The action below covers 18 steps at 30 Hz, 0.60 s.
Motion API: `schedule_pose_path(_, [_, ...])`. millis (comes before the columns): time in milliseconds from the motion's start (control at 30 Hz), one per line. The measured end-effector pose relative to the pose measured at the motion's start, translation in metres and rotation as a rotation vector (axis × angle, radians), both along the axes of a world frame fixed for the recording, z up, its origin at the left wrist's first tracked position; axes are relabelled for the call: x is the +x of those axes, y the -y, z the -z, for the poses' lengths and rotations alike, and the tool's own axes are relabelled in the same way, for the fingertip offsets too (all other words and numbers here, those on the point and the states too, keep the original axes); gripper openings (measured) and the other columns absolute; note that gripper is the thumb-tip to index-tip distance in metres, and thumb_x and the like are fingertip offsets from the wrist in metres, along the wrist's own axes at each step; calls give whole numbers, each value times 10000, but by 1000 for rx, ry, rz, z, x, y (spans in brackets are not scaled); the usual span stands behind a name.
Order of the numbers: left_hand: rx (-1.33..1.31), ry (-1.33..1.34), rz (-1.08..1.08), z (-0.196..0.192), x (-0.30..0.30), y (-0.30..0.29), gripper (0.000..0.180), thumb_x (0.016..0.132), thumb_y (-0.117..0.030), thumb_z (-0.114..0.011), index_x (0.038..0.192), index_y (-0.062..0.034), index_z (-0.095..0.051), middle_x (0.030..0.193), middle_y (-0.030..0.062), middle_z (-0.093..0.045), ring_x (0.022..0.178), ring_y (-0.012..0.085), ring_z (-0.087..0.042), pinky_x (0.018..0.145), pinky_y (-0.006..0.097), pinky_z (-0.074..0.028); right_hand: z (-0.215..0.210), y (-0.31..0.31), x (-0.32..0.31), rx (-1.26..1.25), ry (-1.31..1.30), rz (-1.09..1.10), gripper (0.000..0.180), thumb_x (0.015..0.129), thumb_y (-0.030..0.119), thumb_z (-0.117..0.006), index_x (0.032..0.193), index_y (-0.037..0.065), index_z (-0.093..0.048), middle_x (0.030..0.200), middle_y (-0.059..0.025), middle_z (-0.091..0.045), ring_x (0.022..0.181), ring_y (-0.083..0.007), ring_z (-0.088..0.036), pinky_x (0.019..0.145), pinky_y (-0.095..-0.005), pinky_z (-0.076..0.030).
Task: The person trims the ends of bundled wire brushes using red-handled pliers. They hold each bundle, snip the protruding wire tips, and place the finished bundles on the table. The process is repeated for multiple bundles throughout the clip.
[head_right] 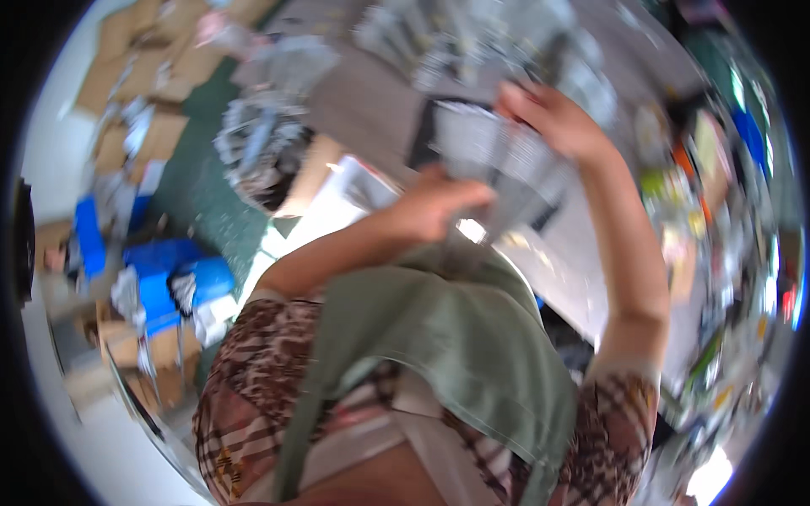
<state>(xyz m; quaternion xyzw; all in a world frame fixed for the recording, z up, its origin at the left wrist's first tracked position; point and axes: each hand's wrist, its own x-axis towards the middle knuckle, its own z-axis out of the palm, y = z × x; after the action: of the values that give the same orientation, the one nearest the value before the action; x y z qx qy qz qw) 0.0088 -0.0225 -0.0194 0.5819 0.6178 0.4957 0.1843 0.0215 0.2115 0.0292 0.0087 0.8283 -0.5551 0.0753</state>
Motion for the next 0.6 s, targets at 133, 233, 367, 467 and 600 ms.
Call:
schedule_pose_path(133, [-299, 1165, -377, 1, 21, -23, 366, 663, -236, -722, 930, -15, -606, 777, 83, -630, 746, 156, -577, 664, 340, -465, -14, 4, -14, -94, 23, -20, 421, 913, 487, -405, 861, 84, -514, 617, 69, -356, 554, -33, -301, 487, -204, -236])
schedule_pose_path(233, [-104, 1300, -286, -36, 26, -15, 352, 682, -116, -688, 974, 49, -584, 839, 108, -623, 734, 182, -595, 642, 341, -484, -16, 5, -18, -158, 75, 1, 438, 874, 527, -462, 946, 98, -514, 628, 77, -333, 548, -25, -298, 484, -191, -241])
schedule_pose_path(367, [-42, 1372, -301, -22, 21, -15, 310, 702, -70, -672, 965, 64, -575, 864, 125, -624, 760, 204, -612, 684, 339, -495, -11, 7, -16, -72, 87, -46, 477, 761, 556, -613, 863, 107, -491, 649, 52, -409, 542, -39, -399, 463, -174, -310])
schedule_pose_path(467, [-39, 1448, -274, -18, 18, -8, 270, 716, -61, -667, 946, 51, -579, 865, 128, -624, 764, 200, -613, 707, 340, -489, -6, 4, -18, -182, 116, -156, 506, 714, 560, -660, 792, 97, -473, 631, 34, -428, 498, -58, -420, 432, -192, -312])
schedule_pose_path(600, [27, 1491, -260, -11, 18, -6, 258, 724, -56, -658, 950, 41, -579, 866, 118, -624, 779, 199, -612, 741, 351, -484, -13, 14, -21, -221, 202, -163, 534, 660, 552, -712, 737, 92, -454, 596, 26, -431, 484, -68, -435, 425, -200, -321])
